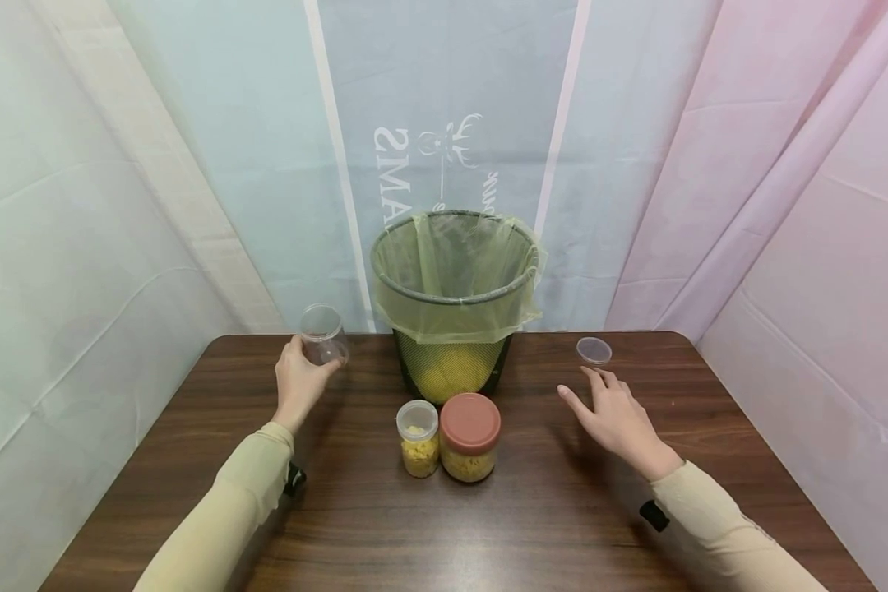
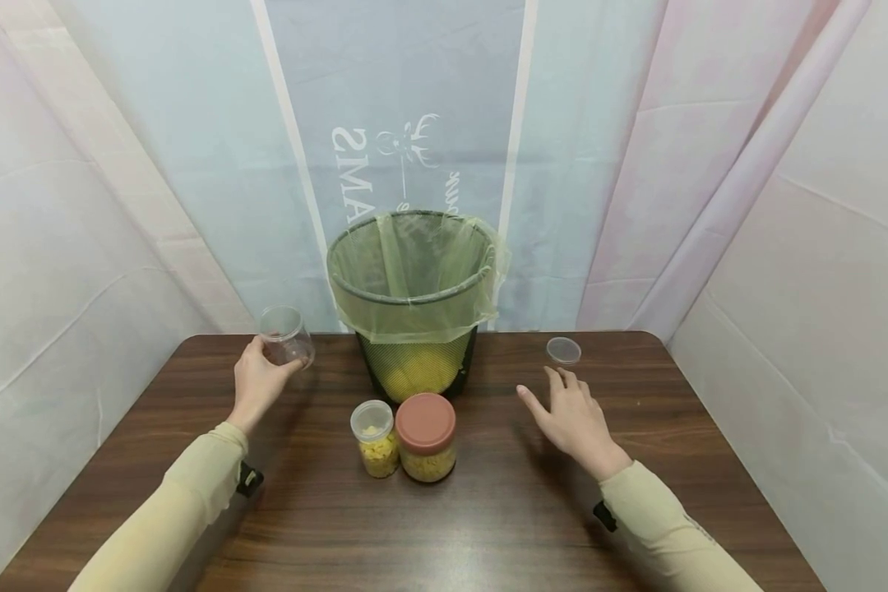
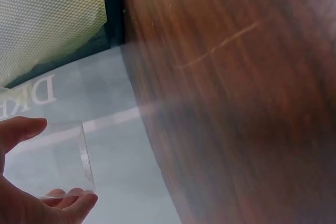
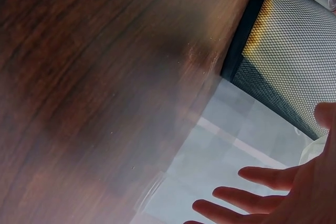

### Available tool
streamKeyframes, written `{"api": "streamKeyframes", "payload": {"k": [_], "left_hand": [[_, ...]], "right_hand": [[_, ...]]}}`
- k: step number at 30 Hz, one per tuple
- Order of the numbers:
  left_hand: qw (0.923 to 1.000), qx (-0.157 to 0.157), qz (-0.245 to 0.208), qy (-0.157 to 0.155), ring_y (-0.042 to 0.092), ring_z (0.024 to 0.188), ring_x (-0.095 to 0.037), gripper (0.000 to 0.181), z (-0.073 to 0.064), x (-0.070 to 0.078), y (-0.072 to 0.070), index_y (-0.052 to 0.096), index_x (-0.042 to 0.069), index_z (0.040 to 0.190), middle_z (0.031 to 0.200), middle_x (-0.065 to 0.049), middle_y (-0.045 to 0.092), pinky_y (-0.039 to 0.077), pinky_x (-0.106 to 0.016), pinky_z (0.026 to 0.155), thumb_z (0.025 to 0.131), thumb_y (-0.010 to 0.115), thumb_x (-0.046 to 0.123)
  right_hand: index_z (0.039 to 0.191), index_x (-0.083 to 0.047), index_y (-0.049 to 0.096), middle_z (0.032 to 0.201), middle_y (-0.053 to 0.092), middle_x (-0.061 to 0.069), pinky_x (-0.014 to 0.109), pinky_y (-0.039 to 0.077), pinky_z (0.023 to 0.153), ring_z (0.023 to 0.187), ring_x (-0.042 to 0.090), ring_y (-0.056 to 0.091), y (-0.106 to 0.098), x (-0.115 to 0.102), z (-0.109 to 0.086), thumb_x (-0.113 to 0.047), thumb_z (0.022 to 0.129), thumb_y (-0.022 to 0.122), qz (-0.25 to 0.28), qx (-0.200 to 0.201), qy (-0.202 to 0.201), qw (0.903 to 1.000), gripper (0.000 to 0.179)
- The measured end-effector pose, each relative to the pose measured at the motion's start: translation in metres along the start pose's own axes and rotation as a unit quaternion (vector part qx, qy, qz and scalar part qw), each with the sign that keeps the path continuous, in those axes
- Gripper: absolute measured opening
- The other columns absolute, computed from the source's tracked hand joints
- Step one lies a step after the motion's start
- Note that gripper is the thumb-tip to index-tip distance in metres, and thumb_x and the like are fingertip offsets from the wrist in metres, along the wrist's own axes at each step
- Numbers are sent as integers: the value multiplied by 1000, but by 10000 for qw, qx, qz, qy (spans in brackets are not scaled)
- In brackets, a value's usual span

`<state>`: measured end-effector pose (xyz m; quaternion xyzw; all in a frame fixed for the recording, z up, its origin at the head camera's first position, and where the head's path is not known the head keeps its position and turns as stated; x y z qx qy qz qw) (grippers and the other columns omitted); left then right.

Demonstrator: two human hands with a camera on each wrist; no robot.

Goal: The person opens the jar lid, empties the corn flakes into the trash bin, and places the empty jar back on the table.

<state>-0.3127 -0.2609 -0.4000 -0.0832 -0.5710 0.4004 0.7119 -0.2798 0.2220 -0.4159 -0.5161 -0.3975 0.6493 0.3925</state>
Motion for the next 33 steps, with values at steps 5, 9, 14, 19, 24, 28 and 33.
{"api": "streamKeyframes", "payload": {"k": [5, 9, 14, 19, 24, 28, 33], "left_hand": [[9999, -11, -78, -84, 52, 103, -39, 56, 8, -3, 1, 52, -1, 118, 110, -22, 56, 44, -52, 88, 74, 78, 23], [9998, 0, -117, -147, 53, 105, -40, 56, 12, -7, 2, 53, -2, 119, 112, -23, 57, 44, -52, 88, 75, 77, 22], [9996, 52, -114, -256, 53, 107, -40, 57, 21, -13, 5, 53, -1, 120, 114, -23, 58, 44, -53, 89, 75, 78, 22], [9991, 93, -120, -396, 52, 110, -41, 59, 27, -19, 9, 53, -1, 121, 116, -23, 59, 43, -53, 93, 74, 78, 23], [9981, 84, -180, -582, 51, 113, -41, 58, 32, -28, 11, 52, -2, 123, 119, -24, 58, 42, -53, 95, 76, 77, 21], [9967, 46, -210, -787, 50, 114, -41, 59, 35, -38, 13, 51, -2, 125, 121, -25, 57, 42, -52, 95, 77, 77, 21], [9945, 109, -263, -1005, 48, 116, -41, 62, 36, -47, 13, 50, -2, 126, 122, -25, 56, 41, -52, 97, 75, 78, 20]], "right_hand": [[143, 2, 34, 139, 38, 31, 66, 38, 88, 123, 52, 37, -2, 3, -1, -63, 93, 35, 10, 13, 12, 10000, 81], [143, 2, 34, 138, 37, 32, 67, 38, 88, 122, 53, 37, -4, 6, -2, -62, 94, 36, 26, 22, 22, 10000, 81], [143, 2, 34, 139, 36, 33, 68, 37, 89, 123, 54, 36, -5, 12, -4, -63, 94, 35, 24, -3, 101, 9999, 81], [142, 2, 35, 139, 35, 35, 68, 36, 89, 122, 55, 35, -6, 15, -6, -61, 94, 36, -10, -16, 147, 9999, 80], [142, 3, 36, 139, 35, 35, 68, 36, 90, 122, 55, 35, -6, 17, -8, -61, 94, 37, -5, -32, 171, 9998, 79], [142, 3, 35, 139, 35, 35, 68, 36, 90, 123, 55, 35, -5, 19, -9, -61, 94, 36, -9, -86, 211, 9997, 80], [141, 3, 37, 139, 36, 35, 68, 36, 90, 123, 55, 35, -5, 20, -10, -61, 94, 37, -15, -69, 222, 9997, 80]]}}
Point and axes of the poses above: each hand's wrist, its own z-axis towards the middle knuckle, its own y-axis out of the palm, x = y × z, the point moved 8 cm from there along z, towards the middle knuckle
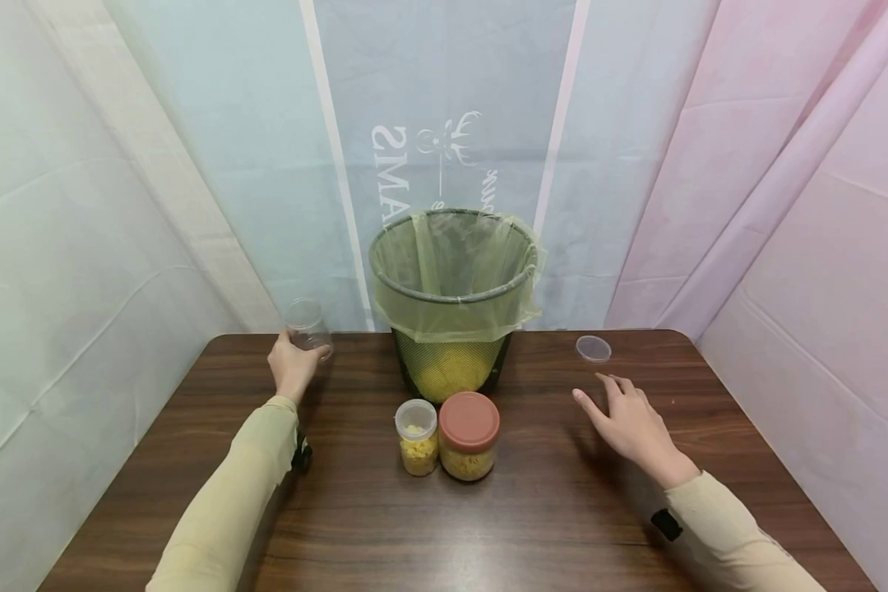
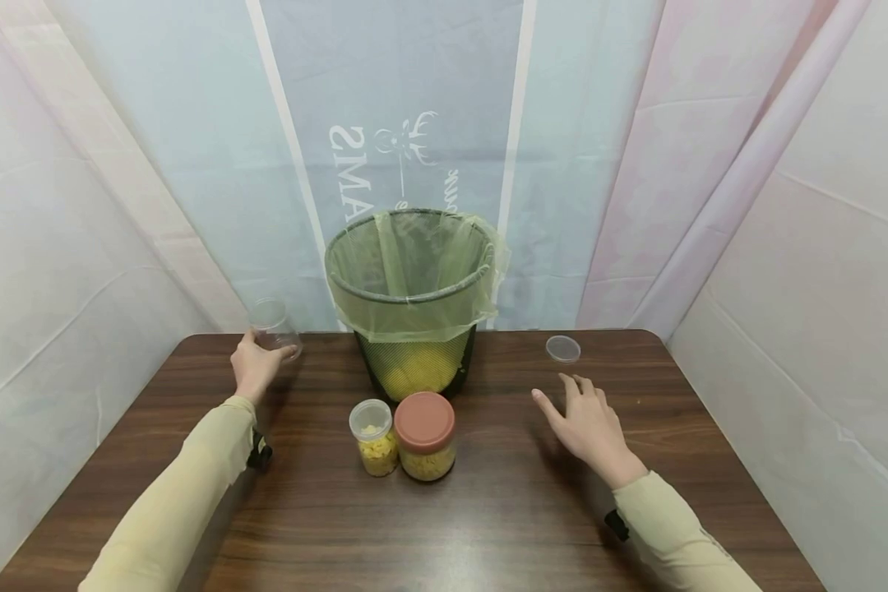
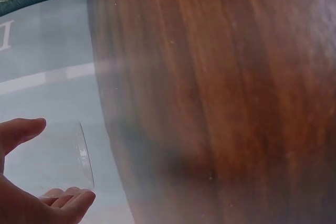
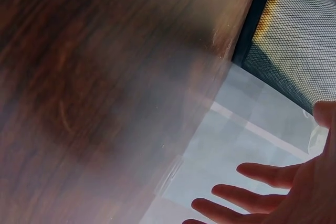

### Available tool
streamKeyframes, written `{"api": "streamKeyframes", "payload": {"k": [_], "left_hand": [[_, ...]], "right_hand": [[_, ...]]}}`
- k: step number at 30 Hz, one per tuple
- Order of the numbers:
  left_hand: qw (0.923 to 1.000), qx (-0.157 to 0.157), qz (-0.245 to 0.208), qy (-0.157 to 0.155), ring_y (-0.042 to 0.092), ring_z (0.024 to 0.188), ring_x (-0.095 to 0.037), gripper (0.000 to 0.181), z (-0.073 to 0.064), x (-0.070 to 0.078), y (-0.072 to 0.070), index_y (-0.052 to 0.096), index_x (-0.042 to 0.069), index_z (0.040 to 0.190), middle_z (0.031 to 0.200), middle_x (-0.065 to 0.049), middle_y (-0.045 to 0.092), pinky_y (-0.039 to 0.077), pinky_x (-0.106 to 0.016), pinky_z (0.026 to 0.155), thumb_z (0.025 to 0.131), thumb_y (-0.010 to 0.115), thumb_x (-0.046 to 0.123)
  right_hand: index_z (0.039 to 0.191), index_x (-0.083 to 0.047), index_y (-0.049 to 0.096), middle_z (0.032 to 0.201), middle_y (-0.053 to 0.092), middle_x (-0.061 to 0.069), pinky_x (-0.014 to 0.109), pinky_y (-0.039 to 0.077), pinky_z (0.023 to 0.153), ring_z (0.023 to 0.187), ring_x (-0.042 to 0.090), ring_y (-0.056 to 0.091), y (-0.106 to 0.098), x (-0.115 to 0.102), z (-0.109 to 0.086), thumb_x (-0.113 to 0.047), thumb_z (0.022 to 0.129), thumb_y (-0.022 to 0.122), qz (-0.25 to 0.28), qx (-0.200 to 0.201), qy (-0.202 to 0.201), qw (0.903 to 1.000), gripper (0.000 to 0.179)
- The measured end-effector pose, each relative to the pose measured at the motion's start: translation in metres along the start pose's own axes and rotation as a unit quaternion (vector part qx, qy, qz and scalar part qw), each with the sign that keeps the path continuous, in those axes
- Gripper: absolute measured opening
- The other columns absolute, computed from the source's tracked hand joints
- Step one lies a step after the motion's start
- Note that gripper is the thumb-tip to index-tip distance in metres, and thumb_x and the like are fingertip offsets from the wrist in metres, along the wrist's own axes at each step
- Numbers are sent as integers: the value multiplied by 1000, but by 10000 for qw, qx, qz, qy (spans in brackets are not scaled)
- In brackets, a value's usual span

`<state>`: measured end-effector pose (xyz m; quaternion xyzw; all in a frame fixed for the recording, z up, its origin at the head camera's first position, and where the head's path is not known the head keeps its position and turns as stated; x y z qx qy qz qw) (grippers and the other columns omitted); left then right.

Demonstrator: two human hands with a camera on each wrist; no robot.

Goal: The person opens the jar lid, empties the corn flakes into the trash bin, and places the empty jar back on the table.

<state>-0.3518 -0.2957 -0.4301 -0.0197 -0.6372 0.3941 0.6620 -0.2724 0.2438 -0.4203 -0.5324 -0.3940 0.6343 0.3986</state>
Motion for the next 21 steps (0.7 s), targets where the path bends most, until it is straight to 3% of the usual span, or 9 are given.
{"api": "streamKeyframes", "payload": {"k": [10, 21], "left_hand": [[9993, -22, 54, -382, 45, 121, -43, 68, 9, -15, 3, 47, -4, 130, 126, -27, 54, 39, -51, 101, 75, 77, 22], [9981, -201, 143, -569, 43, 120, -45, 71, 11, -25, 3, 44, -8, 132, 125, -30, 53, 39, -52, 100, 76, 76, 21]], "right_hand": [[142, 3, 36, 139, 35, 35, 68, 36, 90, 122, 55, 35, 0, 4, -3, -61, 94, 36, -4, -10, 34, 10000, 80], [142, 2, 36, 138, 37, 34, 68, 37, 88, 122, 55, 36, -1, 8, -5, -62, 93, 37, -32, 57, 75, 10000, 81]]}}
Point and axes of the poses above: each hand's wrist, its own z-axis towards the middle knuckle, its own y-axis out of the palm, x = y × z, the point moved 8 cm from there along z, towards the middle knuckle
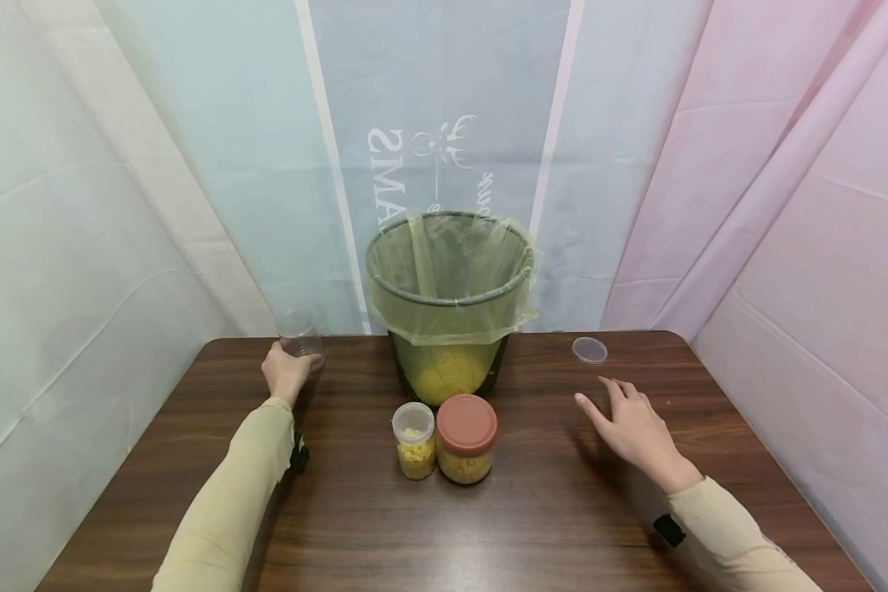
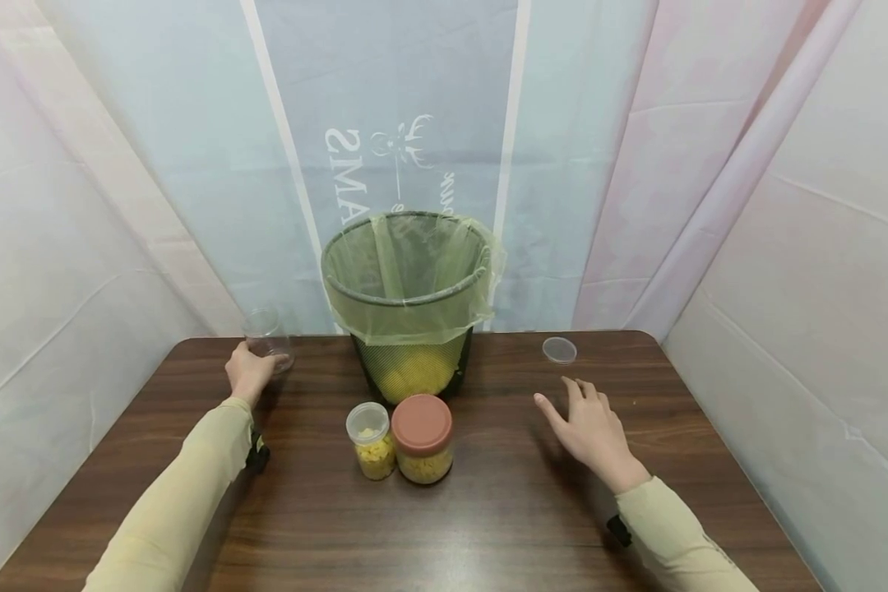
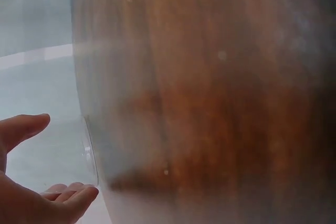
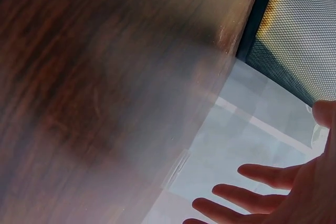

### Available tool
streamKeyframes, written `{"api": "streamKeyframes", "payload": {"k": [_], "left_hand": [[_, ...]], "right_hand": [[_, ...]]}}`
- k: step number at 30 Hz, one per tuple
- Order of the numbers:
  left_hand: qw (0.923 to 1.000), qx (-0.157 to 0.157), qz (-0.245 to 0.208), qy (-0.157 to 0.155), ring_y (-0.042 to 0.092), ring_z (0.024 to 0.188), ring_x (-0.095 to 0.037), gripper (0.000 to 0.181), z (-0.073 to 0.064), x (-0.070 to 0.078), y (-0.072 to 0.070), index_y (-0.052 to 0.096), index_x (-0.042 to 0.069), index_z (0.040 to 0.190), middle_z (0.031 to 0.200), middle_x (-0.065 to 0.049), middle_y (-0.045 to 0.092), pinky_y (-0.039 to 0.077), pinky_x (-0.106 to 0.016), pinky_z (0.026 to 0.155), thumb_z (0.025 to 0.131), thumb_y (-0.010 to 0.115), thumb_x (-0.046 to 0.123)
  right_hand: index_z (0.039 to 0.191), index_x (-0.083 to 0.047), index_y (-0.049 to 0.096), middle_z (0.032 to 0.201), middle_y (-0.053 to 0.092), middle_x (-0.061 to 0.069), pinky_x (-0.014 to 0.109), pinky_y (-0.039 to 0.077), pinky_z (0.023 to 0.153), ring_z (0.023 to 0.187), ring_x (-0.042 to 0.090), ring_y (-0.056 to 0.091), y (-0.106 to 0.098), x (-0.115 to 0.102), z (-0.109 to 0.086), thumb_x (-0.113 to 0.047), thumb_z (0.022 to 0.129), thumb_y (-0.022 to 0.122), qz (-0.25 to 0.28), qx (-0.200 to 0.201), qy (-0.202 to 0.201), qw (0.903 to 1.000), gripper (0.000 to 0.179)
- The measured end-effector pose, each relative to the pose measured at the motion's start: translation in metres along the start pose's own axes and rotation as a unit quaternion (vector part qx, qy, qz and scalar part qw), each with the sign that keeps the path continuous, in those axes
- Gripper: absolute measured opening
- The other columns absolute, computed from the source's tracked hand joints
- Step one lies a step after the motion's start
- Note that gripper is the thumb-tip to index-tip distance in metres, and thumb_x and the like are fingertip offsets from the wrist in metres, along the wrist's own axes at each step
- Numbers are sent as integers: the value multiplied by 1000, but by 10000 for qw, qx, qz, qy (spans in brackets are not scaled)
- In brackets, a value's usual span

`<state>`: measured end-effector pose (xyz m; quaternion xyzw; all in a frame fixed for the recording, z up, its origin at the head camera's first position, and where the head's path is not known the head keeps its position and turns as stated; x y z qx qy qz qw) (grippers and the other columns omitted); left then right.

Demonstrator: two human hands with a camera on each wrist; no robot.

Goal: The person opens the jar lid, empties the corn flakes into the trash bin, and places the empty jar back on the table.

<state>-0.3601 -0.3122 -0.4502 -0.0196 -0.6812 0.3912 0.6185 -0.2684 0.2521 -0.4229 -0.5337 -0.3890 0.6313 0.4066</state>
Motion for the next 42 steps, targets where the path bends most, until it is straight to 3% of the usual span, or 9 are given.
{"api": "streamKeyframes", "payload": {"k": [17, 28, 35, 42], "left_hand": [[9994, -189, 274, -131, 46, 118, -45, 69, 7, -3, 0, 45, -7, 129, 121, -28, 55, 39, -51, 101, 77, 74, 27], [9990, -297, 265, -190, 41, 123, -46, 75, 7, -4, 0, 38, -5, 138, 131, -29, 49, 37, -52, 103, 79, 73, 25], [9980, -460, -119, -416, 35, 129, -46, 90, 1, -6, 0, 19, -1, 147, 140, -30, 39, 33, -53, 106, 80, 73, 27], [9984, -339, -395, -212, 33, 132, -45, 95, -6, 5, -5, 11, 2, 148, 146, -28, 32, 32, -54, 106, 80, 72, 28]], "right_hand": [[140, 3, 38, 136, 40, 33, 67, 37, 89, 119, 55, 38, -3, 1, 1, -62, 93, 37, -10, 141, -30, 9999, 80], [140, 3, 39, 135, 41, 33, 67, 37, 88, 119, 54, 39, -1, 1, 1, -61, 94, 39, 6, 165, -12, 9999, 79], [140, 2, 39, 135, 41, 32, 67, 38, 88, 119, 54, 40, -1, 1, 1, -61, 93, 38, 5, 188, -21, 9998, 79], [140, 2, 38, 136, 41, 32, 67, 38, 86, 120, 53, 39, -2, -2, 0, -61, 93, 38, 44, 170, -11, 9998, 78]]}}
Point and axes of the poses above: each hand's wrist, its own z-axis towards the middle knuckle, its own y-axis out of the palm, x = y × z, the point moved 8 cm from there along z, towards the middle knuckle
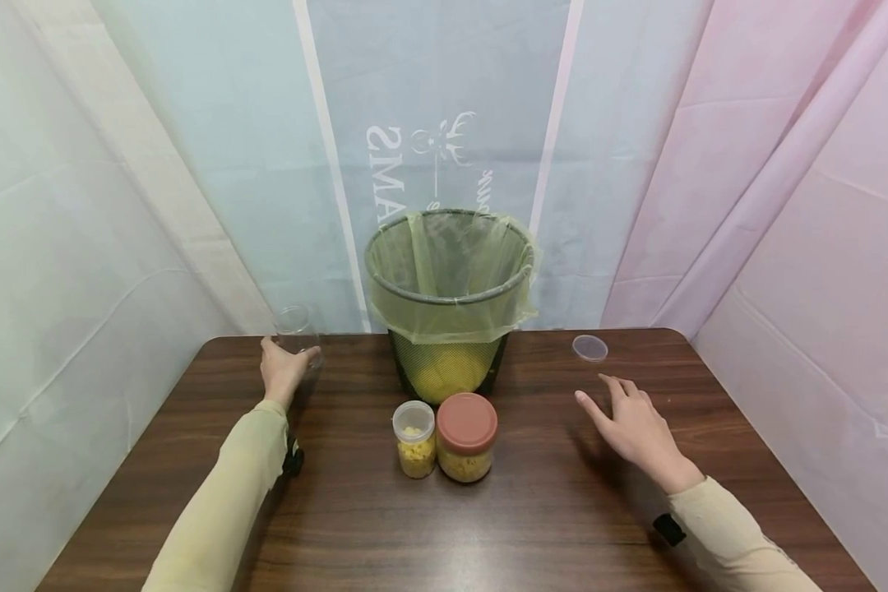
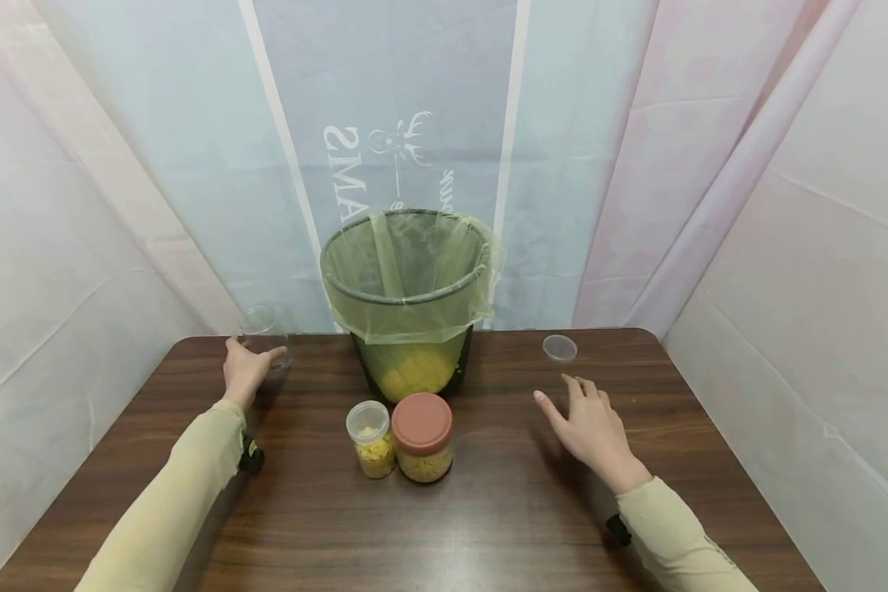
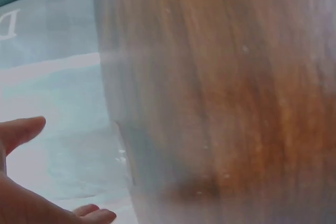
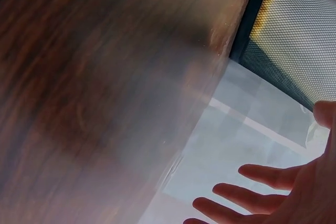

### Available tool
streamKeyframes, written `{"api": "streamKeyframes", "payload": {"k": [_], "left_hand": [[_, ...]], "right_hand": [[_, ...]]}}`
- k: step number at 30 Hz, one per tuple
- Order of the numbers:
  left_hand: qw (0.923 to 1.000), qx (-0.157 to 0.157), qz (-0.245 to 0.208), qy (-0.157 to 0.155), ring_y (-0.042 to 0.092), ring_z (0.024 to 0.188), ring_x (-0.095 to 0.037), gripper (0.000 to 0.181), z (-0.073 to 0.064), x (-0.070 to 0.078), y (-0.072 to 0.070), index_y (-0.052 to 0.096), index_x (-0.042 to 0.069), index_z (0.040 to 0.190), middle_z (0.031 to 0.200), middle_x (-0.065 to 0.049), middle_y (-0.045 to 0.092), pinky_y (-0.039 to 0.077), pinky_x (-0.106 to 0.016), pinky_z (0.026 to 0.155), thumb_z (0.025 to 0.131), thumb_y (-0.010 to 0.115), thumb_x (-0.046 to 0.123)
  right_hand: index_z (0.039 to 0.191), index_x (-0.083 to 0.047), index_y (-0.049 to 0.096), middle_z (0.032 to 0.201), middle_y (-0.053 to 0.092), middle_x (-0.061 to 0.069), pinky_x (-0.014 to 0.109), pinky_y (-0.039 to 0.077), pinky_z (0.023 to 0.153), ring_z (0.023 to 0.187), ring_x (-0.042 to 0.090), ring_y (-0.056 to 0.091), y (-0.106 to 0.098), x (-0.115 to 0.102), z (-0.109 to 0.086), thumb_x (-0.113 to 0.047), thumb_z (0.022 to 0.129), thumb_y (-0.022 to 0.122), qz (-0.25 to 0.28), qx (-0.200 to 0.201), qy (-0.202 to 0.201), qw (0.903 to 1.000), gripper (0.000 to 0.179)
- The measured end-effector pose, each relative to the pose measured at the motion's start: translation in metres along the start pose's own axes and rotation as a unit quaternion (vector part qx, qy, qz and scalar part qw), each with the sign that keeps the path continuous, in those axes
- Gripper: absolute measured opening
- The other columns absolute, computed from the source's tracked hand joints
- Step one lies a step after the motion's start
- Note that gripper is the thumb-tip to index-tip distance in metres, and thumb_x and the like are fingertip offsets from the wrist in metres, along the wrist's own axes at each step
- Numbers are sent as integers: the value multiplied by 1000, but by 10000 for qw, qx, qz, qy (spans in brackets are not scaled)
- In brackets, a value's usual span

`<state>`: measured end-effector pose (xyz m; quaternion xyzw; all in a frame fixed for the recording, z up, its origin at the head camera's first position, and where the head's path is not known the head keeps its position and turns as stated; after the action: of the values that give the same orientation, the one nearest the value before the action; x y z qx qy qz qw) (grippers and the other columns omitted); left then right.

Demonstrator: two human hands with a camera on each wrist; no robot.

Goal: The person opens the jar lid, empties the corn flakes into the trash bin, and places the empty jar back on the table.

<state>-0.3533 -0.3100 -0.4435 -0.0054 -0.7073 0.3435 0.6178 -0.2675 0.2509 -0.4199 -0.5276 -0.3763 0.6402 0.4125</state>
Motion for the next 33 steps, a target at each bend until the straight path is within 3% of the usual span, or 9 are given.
{"api": "streamKeyframes", "payload": {"k": [8, 15, 23, 29, 33], "left_hand": [[9995, 95, -139, 269, 29, 134, -44, 90, -15, 13, -9, 10, 1, 148, 147, -28, 27, 28, -54, 108, 84, 68, 28], [9955, 610, -333, 645, 27, 136, -40, 84, -35, 25, -21, 13, 0, 148, 146, -27, 26, 25, -49, 111, 86, 66, 22], [9813, 1173, -632, 1391, 26, 131, -36, 64, -67, 44, -29, 31, -1, 138, 137, -23, 28, 26, -50, 108, 86, 65, 17], [9629, 1455, -598, 2194, 30, 121, -36, 53, -92, 62, -31, 43, -3, 129, 128, -23, 36, 28, -50, 102, 84, 66, 11], [9520, 1457, -516, 2643, 34, 112, -37, 47, -107, 75, -29, 49, -1, 124, 122, -22, 42, 32, -47, 93, 82, 68, 11]], "right_hand": [[141, 1, 38, 137, 41, 31, 67, 39, 84, 121, 53, 39, -2, -9, -3, -61, 94, 38, 51, -14, -45, 10000, 78], [142, -3, 37, 139, 40, 28, 67, 41, 82, 123, 50, 39, -3, -20, -8, -62, 93, 37, 139, -60, -106, 9998, 77], [142, -7, 40, 138, 44, 24, 65, 43, 79, 121, 46, 44, -5, -36, -12, -62, 92, 40, 195, 104, -316, 9993, 75], [141, -8, 42, 136, 48, 21, 63, 45, 76, 118, 45, 48, -9, -48, -17, -60, 92, 43, 266, 231, -491, 9982, 71], [140, -11, 44, 133, 51, 19, 63, 46, 75, 116, 43, 50, -14, -56, -21, -59, 92, 45, 299, 332, -587, 9973, 68]]}}
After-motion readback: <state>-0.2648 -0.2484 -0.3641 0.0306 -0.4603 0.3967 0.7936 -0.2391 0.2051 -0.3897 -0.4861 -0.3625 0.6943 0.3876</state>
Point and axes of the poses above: each hand's wrist, its own z-axis towards the middle knuckle, its own y-axis out of the palm, x = y × z, the point moved 8 cm from there along z, towards the middle knuckle
